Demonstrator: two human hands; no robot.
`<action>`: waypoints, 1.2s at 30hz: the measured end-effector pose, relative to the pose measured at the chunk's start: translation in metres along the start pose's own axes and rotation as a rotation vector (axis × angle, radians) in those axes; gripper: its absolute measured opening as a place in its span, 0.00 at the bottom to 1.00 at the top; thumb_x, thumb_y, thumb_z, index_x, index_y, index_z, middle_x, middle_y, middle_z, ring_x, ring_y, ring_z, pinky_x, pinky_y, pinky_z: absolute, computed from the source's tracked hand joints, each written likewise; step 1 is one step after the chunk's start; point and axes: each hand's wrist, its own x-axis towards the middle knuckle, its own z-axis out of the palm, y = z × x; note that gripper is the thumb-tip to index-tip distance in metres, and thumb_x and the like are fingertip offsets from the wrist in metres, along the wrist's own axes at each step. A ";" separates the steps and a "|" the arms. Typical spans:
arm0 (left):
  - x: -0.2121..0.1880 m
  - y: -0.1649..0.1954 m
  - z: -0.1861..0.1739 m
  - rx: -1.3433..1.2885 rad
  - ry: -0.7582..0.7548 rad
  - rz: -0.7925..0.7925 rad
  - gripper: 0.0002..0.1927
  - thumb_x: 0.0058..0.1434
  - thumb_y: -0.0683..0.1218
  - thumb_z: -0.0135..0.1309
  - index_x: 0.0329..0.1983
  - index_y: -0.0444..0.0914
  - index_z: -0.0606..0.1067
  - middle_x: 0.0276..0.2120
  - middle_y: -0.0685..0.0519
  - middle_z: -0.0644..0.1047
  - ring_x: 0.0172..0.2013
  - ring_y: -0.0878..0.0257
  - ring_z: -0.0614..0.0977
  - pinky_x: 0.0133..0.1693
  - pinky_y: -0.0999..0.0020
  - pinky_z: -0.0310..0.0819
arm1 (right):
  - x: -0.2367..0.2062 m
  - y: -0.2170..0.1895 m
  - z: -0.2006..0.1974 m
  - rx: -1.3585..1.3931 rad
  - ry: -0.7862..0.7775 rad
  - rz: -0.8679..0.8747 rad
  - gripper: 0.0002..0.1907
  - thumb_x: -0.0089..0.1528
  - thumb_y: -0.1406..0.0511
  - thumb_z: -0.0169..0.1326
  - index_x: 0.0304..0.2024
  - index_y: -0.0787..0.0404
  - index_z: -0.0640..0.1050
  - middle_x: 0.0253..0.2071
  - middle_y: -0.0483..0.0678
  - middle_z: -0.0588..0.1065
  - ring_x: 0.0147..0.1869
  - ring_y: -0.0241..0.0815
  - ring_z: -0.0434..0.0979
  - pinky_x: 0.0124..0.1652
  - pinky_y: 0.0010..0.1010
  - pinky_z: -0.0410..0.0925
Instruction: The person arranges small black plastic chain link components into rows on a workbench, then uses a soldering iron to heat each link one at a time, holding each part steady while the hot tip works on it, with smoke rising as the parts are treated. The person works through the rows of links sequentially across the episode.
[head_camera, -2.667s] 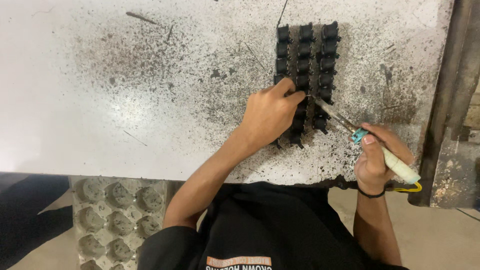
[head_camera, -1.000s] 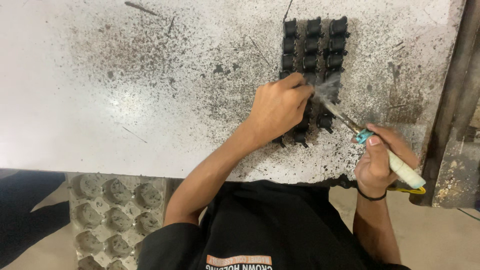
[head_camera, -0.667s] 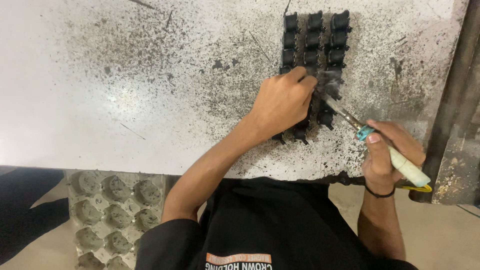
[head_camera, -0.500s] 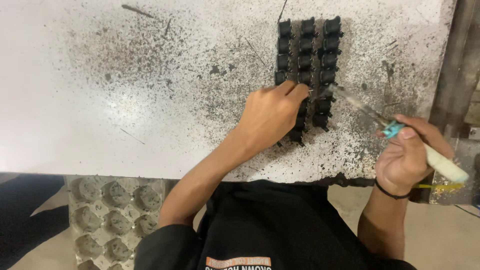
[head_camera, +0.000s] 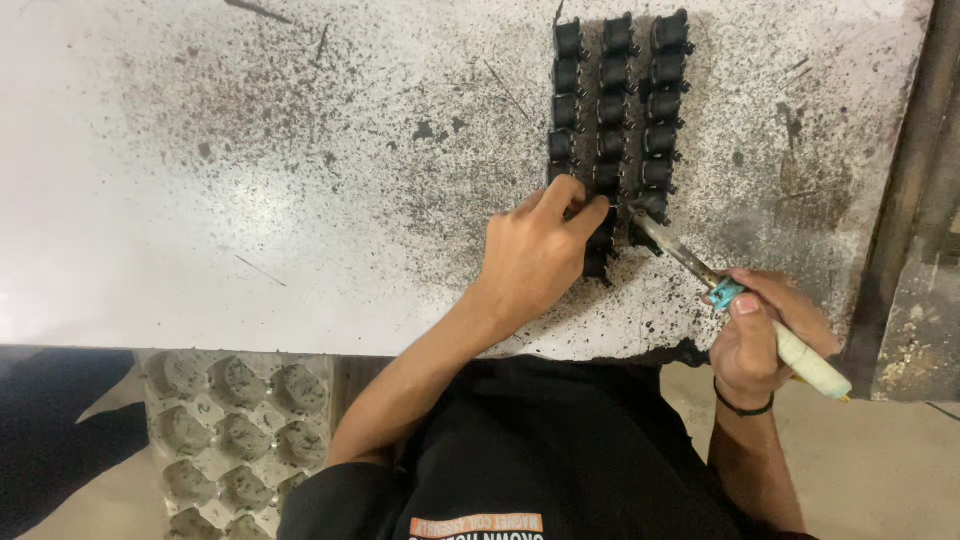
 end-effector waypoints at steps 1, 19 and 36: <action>-0.001 -0.002 0.001 -0.011 -0.012 0.011 0.15 0.56 0.36 0.54 0.46 0.40 0.80 0.39 0.53 0.72 0.34 0.59 0.83 0.25 0.62 0.75 | 0.001 0.000 0.001 -0.009 -0.003 -0.005 0.12 0.66 0.69 0.56 0.44 0.77 0.78 0.39 0.63 0.79 0.38 0.46 0.79 0.42 0.28 0.73; 0.005 -0.005 0.003 -0.072 -0.075 0.041 0.13 0.58 0.35 0.54 0.45 0.36 0.81 0.41 0.50 0.73 0.28 0.60 0.83 0.22 0.65 0.74 | 0.003 -0.006 0.002 0.015 -0.043 0.018 0.12 0.68 0.71 0.54 0.47 0.79 0.77 0.38 0.63 0.77 0.34 0.43 0.78 0.35 0.27 0.74; 0.006 0.002 0.006 -0.018 -0.088 0.058 0.13 0.55 0.36 0.55 0.44 0.32 0.79 0.39 0.47 0.71 0.29 0.58 0.82 0.25 0.61 0.75 | 0.004 -0.017 0.009 0.128 0.044 0.219 0.10 0.71 0.72 0.52 0.45 0.80 0.77 0.42 0.65 0.77 0.35 0.50 0.79 0.36 0.36 0.77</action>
